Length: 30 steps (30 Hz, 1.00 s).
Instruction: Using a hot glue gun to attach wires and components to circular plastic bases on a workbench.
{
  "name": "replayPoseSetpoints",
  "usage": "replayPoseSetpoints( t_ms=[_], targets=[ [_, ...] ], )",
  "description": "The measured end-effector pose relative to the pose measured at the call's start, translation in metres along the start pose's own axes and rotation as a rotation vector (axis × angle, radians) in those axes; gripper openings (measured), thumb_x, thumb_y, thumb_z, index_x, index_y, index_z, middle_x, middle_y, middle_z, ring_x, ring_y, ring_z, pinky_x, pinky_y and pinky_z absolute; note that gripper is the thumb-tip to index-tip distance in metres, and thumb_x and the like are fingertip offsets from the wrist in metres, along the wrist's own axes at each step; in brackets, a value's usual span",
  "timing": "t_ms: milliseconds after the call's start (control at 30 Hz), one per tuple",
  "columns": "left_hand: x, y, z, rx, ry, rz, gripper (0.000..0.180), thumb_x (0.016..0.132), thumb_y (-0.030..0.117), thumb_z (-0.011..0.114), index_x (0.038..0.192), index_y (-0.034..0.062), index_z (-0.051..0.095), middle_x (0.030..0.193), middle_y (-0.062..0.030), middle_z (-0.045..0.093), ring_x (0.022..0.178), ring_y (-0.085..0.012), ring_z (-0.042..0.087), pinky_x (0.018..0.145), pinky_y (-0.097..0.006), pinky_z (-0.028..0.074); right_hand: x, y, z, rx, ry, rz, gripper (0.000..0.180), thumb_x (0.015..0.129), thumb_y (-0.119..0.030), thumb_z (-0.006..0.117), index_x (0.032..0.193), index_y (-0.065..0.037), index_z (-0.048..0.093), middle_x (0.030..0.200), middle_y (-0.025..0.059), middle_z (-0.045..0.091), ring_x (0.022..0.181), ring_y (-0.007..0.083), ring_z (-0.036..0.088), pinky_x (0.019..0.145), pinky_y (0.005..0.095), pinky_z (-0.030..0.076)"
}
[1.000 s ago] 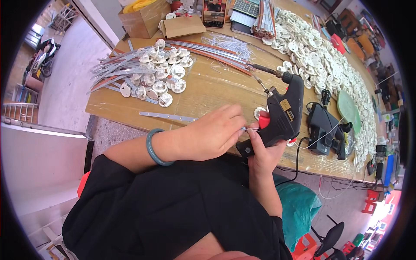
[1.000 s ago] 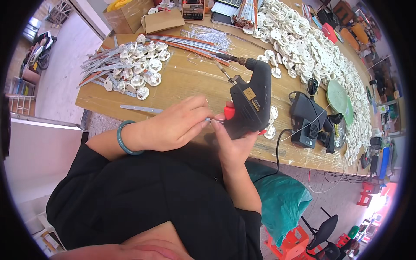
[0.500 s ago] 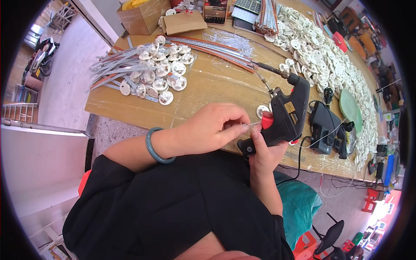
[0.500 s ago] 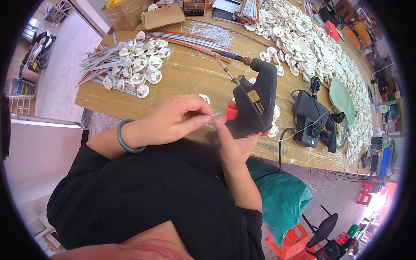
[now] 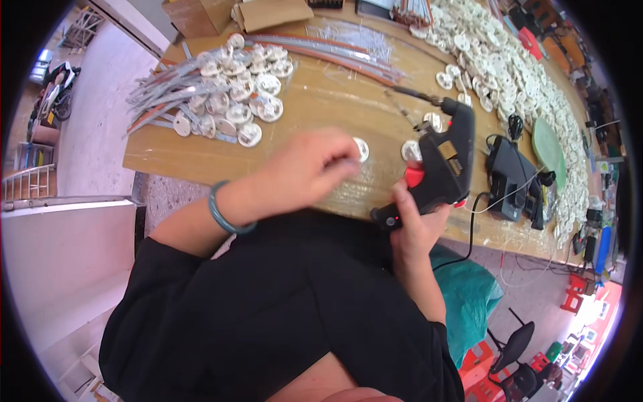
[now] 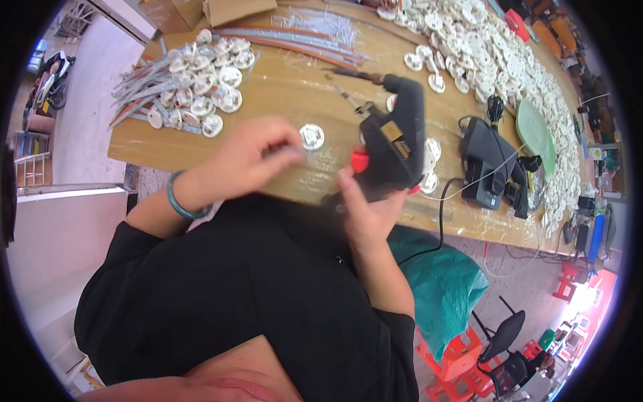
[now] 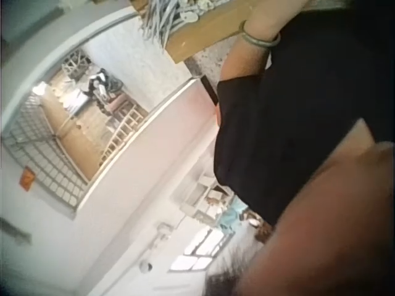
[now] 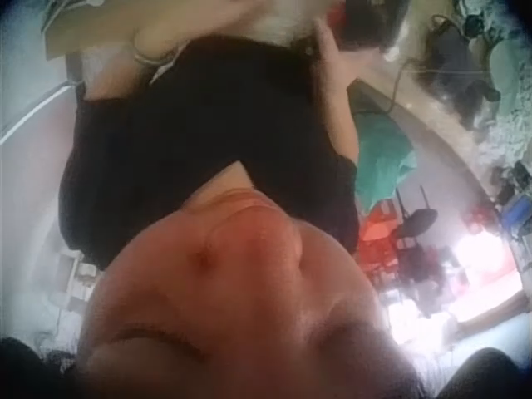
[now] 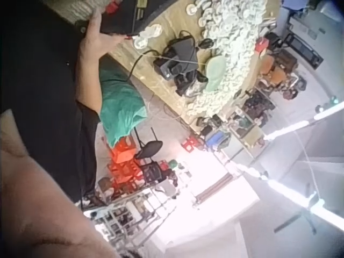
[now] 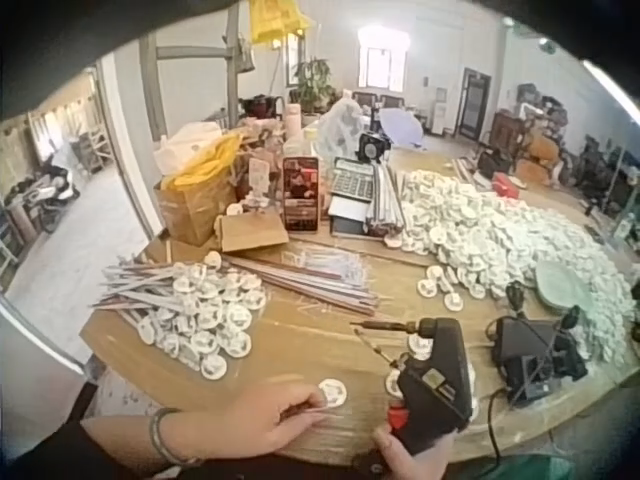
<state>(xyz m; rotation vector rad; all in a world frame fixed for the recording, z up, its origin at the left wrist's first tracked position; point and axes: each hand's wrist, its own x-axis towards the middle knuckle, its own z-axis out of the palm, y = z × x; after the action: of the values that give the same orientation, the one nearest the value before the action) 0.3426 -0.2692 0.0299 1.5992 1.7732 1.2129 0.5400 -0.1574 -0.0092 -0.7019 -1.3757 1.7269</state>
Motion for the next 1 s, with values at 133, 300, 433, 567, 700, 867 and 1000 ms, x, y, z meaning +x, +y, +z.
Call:
replayPoseSetpoints(
  t_ms=[133, 300, 433, 567, 700, 867, 1000],
  targets=[
    [0.004, -0.028, -0.019, 0.047, 0.016, -0.118, 0.011, 0.092, 0.011, 0.066, 0.093, 0.0006, 0.063, 0.081, -0.0049, 0.058, 0.070, -0.0122, 0.053, 0.063, -0.027, 0.044, -0.014, -0.003, -0.029, 0.028, 0.028, -0.019, 0.045, 0.087, 0.002, 0.068, 0.129, 0.005, 0.053, 0.117, 0.0162, 0.065, 0.087, 0.0197, 0.067, 0.075, 0.0327, 0.056],
    [0.019, -0.044, -0.021, -0.005, -0.186, -0.067, 0.010, 0.089, 0.006, 0.069, 0.090, 0.0008, 0.060, 0.089, -0.0029, 0.055, 0.076, -0.0089, 0.052, 0.066, -0.024, 0.044, -0.035, 0.003, -0.055, -0.243, -0.042, -0.060, 0.042, 0.095, -0.014, 0.063, 0.129, 0.009, 0.054, 0.115, 0.0205, 0.067, 0.086, 0.0217, 0.067, 0.078, 0.0343, 0.055],
    [0.023, -0.046, -0.002, -0.151, -0.130, -0.059, 0.009, 0.087, 0.003, 0.068, 0.087, 0.0014, 0.059, 0.099, -0.0042, 0.054, 0.080, -0.0096, 0.052, 0.068, -0.024, 0.044, -0.045, 0.013, -0.072, -0.292, -0.083, -0.048, 0.045, 0.090, -0.009, 0.068, 0.128, 0.006, 0.049, 0.101, 0.0144, 0.067, 0.085, 0.0185, 0.067, 0.078, 0.0305, 0.053],
    [0.021, -0.045, 0.008, -0.110, -0.086, -0.054, 0.010, 0.085, 0.005, 0.068, 0.085, 0.0021, 0.058, 0.101, -0.0049, 0.055, 0.080, -0.0113, 0.052, 0.068, -0.026, 0.044, -0.050, 0.015, -0.077, -0.352, -0.113, -0.045, 0.045, 0.088, -0.010, 0.070, 0.125, 0.005, 0.049, 0.102, 0.0131, 0.066, 0.084, 0.0191, 0.065, 0.080, 0.0301, 0.050],
    [0.023, -0.046, 0.006, -0.110, -0.089, -0.073, 0.012, 0.083, 0.007, 0.068, 0.084, 0.0022, 0.057, 0.101, -0.0053, 0.056, 0.078, -0.0120, 0.052, 0.067, -0.026, 0.044, -0.048, 0.019, -0.086, -0.552, -0.152, -0.115, 0.043, 0.088, -0.009, 0.070, 0.124, 0.005, 0.052, 0.108, 0.0125, 0.065, 0.092, 0.0198, 0.064, 0.085, 0.0317, 0.048],
    [0.023, -0.048, 0.005, -0.112, -0.095, -0.089, 0.013, 0.082, 0.007, 0.067, 0.082, 0.0024, 0.055, 0.100, -0.0053, 0.057, 0.076, -0.0119, 0.051, 0.066, -0.026, 0.043, -0.048, 0.016, -0.083, -0.464, -0.162, -0.031, 0.043, 0.086, -0.007, 0.072, 0.123, 0.004, 0.054, 0.114, 0.0138, 0.062, 0.103, 0.0211, 0.060, 0.092, 0.0332, 0.045],
    [0.024, -0.047, 0.005, -0.091, -0.099, -0.089, 0.013, 0.081, 0.007, 0.067, 0.081, 0.0023, 0.055, 0.099, -0.0052, 0.057, 0.075, -0.0119, 0.051, 0.065, -0.026, 0.043, -0.048, 0.015, -0.080, -0.490, -0.143, -0.058, 0.043, 0.085, -0.007, 0.072, 0.123, 0.005, 0.054, 0.115, 0.0140, 0.062, 0.104, 0.0215, 0.060, 0.093, 0.0332, 0.045]
  ],
)
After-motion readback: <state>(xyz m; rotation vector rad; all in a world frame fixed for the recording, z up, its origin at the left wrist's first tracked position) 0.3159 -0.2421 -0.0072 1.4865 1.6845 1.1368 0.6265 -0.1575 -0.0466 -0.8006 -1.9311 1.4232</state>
